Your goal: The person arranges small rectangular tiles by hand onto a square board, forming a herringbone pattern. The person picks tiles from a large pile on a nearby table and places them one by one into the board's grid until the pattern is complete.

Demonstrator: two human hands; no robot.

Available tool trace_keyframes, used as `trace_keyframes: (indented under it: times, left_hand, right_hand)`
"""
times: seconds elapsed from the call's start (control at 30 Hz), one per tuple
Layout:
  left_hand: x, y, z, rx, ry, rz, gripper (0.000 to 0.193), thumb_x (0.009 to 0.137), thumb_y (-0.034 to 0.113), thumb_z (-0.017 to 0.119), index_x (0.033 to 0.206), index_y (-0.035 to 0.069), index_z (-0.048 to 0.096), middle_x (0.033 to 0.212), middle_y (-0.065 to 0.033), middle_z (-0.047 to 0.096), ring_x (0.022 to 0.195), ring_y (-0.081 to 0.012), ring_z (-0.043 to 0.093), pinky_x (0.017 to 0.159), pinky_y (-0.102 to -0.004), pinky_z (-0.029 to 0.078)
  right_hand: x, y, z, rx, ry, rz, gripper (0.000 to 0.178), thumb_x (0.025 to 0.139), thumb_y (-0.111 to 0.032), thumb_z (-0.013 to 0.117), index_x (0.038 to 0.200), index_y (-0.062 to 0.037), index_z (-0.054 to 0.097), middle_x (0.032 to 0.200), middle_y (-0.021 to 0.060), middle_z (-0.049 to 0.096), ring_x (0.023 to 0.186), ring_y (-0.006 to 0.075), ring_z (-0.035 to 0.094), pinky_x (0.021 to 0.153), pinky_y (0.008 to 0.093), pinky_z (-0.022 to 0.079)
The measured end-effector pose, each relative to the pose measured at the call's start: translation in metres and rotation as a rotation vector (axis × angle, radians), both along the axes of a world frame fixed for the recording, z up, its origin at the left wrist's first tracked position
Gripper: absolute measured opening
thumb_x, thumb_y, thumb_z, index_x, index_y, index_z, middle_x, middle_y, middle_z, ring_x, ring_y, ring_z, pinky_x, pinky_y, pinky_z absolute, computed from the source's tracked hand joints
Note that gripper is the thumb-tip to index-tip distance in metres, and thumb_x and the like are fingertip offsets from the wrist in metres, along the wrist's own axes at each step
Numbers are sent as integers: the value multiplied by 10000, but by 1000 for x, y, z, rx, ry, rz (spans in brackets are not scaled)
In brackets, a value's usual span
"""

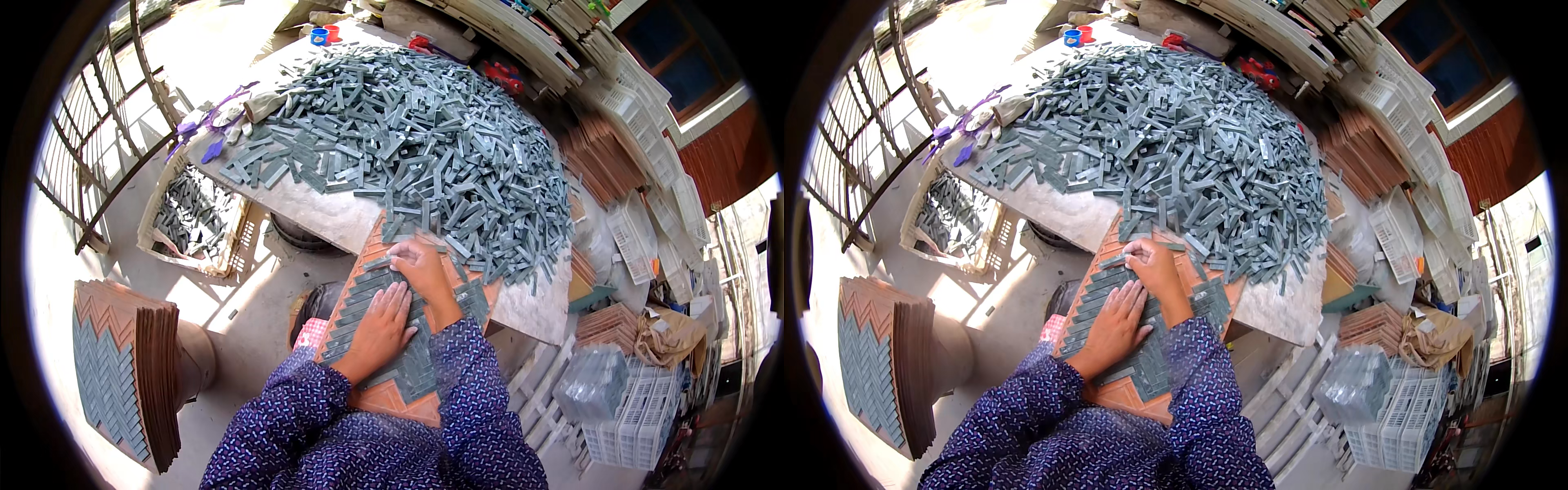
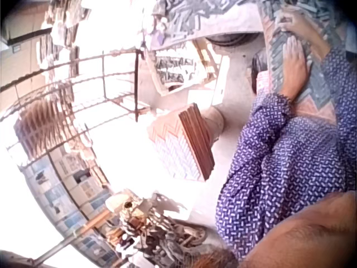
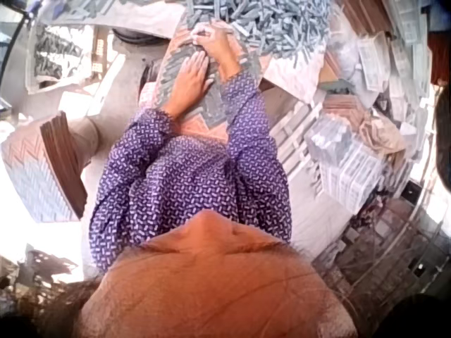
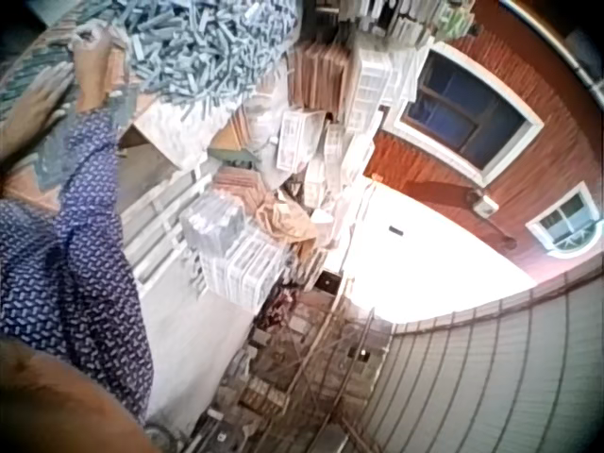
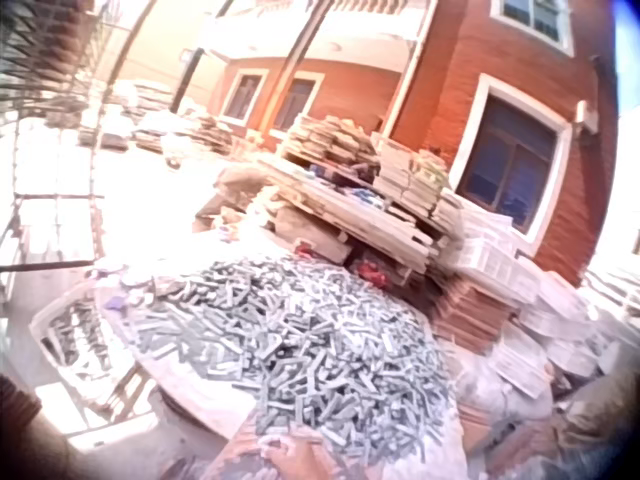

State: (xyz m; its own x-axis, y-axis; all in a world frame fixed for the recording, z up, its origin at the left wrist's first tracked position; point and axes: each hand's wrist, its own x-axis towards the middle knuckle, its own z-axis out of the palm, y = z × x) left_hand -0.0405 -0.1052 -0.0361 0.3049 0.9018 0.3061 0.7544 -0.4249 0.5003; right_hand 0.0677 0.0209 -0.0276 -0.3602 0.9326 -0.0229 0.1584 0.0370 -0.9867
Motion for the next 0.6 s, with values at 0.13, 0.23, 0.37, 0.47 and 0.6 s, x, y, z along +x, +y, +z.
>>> trace_keyframes:
  times: [0.13,0.23,0.37,0.47,0.6]
  left_hand:
    - [-4,-5,3,-13,-197,38,541,826,216,639,1273,-40,476,1356,-206,449,1299,-353,393,1097,-449,295]
    - [-23,0,15,85,-342,185,379,756,80,691,1117,20,591,1146,-154,577,1091,-340,536,945,-421,431]
    - [-47,27,11,193,-374,346,194,758,10,660,949,18,628,957,-131,601,905,-321,569,794,-401,467]
    - [-56,43,6,167,-361,344,193,759,8,657,950,11,628,926,-135,601,888,-322,571,784,-395,470]
    - [-59,58,1,62,-366,349,151,750,46,670,896,20,641,867,-128,597,862,-318,572,757,-407,469]
  right_hand:
    - [-3,-6,8,264,-340,-11,123,792,-22,647,916,-22,656,825,109,662,773,211,637,679,319,493]
    - [-2,-7,11,415,-446,31,157,769,-41,663,925,-41,667,835,135,661,775,285,623,701,358,487]
    - [-8,-9,11,464,-412,91,169,768,-65,664,933,-30,666,885,143,672,798,317,622,715,379,487]
    - [-8,-13,15,453,-271,-97,121,794,-54,647,908,-17,662,832,113,677,724,235,636,660,323,491]
    - [22,-14,17,345,-306,-281,108,792,-61,668,882,-3,651,728,79,662,609,141,610,592,270,484]
